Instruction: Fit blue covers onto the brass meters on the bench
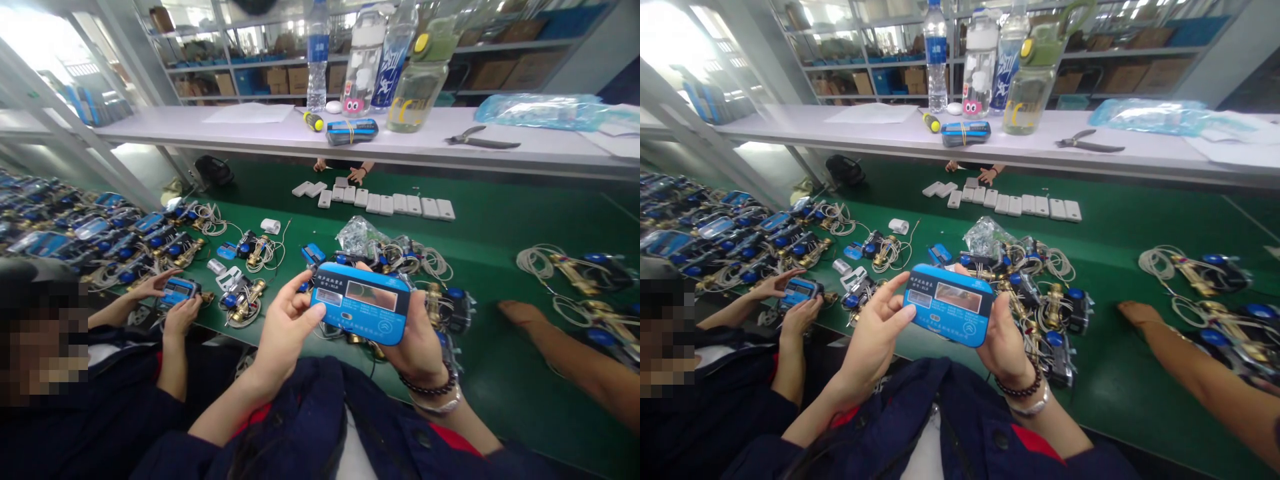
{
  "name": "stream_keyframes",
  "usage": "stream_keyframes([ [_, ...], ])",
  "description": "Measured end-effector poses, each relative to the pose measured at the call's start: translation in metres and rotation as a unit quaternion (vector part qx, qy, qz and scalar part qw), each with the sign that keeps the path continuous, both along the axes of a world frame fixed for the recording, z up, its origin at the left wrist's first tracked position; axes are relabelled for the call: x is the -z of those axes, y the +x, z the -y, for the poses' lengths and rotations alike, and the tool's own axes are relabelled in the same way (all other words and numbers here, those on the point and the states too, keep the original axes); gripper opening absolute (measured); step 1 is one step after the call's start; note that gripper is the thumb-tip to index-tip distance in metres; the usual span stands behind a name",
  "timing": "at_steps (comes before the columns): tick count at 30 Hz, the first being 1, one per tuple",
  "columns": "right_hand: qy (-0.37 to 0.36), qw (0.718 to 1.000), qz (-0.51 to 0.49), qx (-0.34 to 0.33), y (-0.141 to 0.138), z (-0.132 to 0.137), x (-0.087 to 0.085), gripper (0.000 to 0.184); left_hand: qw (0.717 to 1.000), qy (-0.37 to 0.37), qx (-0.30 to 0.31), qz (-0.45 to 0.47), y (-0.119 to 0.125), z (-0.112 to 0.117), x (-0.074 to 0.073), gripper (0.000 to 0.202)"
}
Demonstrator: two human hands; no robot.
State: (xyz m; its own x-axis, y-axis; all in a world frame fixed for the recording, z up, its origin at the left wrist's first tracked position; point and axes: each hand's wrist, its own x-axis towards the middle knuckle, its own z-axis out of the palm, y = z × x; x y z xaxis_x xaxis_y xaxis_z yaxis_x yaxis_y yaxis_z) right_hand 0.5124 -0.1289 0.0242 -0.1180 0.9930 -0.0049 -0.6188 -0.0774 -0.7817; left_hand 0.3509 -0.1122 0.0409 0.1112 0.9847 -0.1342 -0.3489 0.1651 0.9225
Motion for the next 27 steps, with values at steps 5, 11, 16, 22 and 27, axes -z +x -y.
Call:
stream_keyframes([
  [5,0.018,1.0,-0.006,0.004,-0.0032,0.0017,0.0011,0.069,1.0,-0.009,-0.002,0.0,-0.0027,0.0017,0.0006,0.065],
  [11,0.022,0.999,0.039,0.0,-0.0046,0.0018,-0.0009,0.074,1.0,-0.017,-0.003,0.0,-0.0048,0.0029,0.001,0.065],
  [16,0.024,0.991,0.126,0.025,-0.0056,0.0012,-0.0039,0.08,1.0,-0.018,-0.003,-0.009,-0.0047,0.0026,0.0018,0.064],
  [22,0.028,0.99,0.128,0.044,-0.0061,0.0005,-0.0037,0.078,1.0,-0.017,-0.006,-0.01,-0.0036,0.001,0.0021,0.063],
  [27,0.023,0.992,0.117,0.032,-0.0044,0.0001,-0.001,0.078,1.0,-0.019,-0.004,-0.009,-0.0032,0.0007,0.0017,0.064],
])
